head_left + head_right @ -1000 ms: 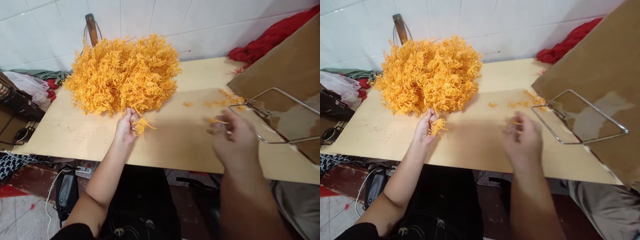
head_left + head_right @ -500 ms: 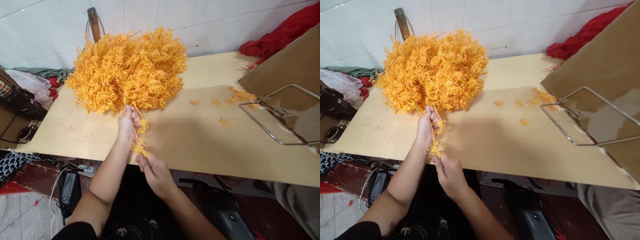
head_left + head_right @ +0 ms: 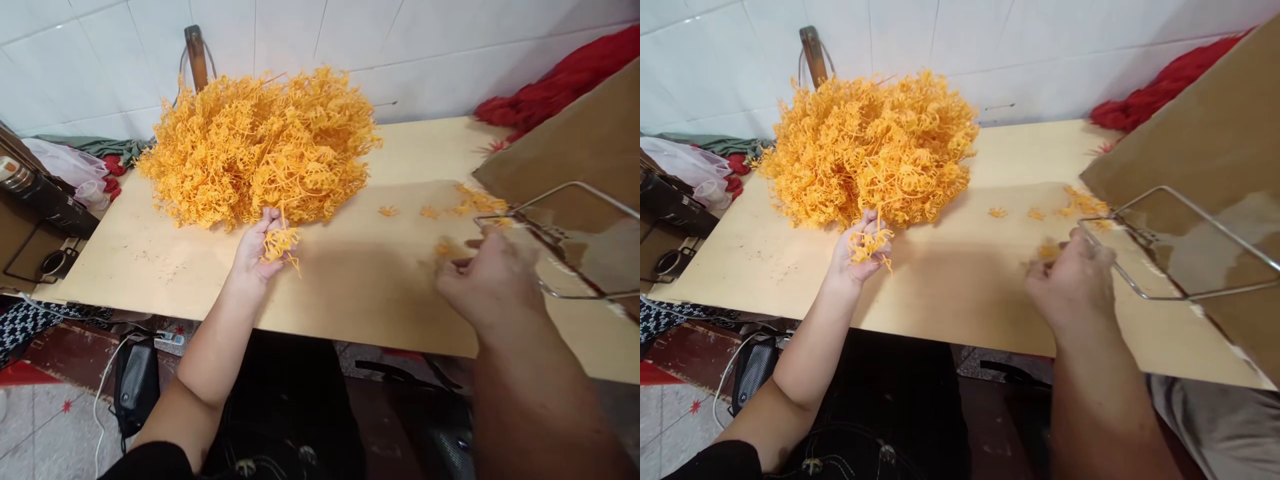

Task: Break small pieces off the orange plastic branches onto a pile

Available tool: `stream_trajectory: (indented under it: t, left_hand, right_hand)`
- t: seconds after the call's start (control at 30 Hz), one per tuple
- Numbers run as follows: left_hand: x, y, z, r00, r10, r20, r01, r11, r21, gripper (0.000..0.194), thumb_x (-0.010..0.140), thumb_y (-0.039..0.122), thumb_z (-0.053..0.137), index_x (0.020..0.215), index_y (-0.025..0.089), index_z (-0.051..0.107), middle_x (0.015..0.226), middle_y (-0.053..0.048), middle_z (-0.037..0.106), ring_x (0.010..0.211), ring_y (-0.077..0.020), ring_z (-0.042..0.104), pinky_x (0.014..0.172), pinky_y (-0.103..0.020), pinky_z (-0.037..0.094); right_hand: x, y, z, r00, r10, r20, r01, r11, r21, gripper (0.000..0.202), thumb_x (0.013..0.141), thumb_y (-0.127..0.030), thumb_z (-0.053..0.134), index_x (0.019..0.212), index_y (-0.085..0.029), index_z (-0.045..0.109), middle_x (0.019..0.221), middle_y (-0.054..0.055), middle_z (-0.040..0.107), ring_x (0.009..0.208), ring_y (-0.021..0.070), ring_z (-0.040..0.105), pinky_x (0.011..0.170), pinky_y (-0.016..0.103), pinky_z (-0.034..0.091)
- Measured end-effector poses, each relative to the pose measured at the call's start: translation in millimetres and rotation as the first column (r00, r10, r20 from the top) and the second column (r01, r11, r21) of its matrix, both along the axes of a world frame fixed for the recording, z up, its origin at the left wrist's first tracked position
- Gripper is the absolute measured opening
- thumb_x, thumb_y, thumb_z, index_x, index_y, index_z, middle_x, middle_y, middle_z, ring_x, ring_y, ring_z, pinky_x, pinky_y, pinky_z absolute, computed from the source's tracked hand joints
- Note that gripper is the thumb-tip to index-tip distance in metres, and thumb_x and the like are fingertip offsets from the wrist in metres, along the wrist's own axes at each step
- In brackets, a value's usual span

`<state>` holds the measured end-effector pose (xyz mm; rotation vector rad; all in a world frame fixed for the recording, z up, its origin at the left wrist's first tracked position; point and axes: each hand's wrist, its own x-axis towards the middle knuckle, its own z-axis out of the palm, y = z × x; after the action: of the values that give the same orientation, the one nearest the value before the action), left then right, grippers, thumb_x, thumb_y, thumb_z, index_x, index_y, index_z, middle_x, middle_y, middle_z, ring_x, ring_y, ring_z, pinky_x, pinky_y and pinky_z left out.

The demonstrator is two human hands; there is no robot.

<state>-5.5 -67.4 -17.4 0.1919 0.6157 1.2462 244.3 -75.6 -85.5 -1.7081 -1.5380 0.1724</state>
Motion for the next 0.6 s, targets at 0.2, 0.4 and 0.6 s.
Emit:
stream_trajectory:
  t: [0.2, 0.4, 0.6]
  left_hand:
    - [7.6, 0.7, -8.4, 0.999, -0.021, 0.037, 0.022, 0.999, -0.026, 0.032, 0.089, 0.026, 0.036, 0.061, 0.015, 0.044, 0.042, 0.007, 0.022, 0.031, -0.0023, 0.023, 0.033, -0.014, 0.021]
    - [15.7, 2.2, -19.5, 1.0, -0.021, 0.018, 0.021, 1.0, -0.008, 0.034, 0.09, 0.029, 0.032, 0.061, 0.015, 0.042, 0.041, 0.008, 0.02, 0.031, -0.003, 0.022, 0.032, -0.015, 0.019]
    - [4.5, 9.3, -23.3, 0.999, 0.019, 0.032, -0.02, 0.999, 0.025, 0.035, 0.091, 0.027, 0.028, 0.06, 0.016, 0.036, 0.039, 0.009, 0.019, 0.028, -0.0024, 0.018, 0.031, -0.014, 0.014]
  right_hand:
    - [-64.4, -17.9, 27.9, 0.966, 0.258, -0.028, -0.247, 0.947, 0.205, 0.036, 0.078, -0.032, 0.052, 0.114, -0.028, 0.051, 0.101, 0.009, 0.048, 0.08, 0.0221, 0.051, 0.074, 0.044, 0.046]
    - [-127.9, -23.7, 33.6, 0.876, 0.475, 0.081, -0.482, 0.863, 0.152, 0.013, 0.082, -0.03, 0.048, 0.083, -0.019, 0.054, 0.074, 0.004, 0.055, 0.06, 0.0138, 0.05, 0.056, 0.028, 0.041]
    - [-145.8, -66.4, 31.6, 0.756, 0.648, 0.088, -0.651, 0.734, 0.193, 0.022, 0.082, -0.015, 0.041, 0.061, -0.02, 0.039, 0.055, 0.0, 0.043, 0.051, 0.0113, 0.039, 0.049, 0.025, 0.032]
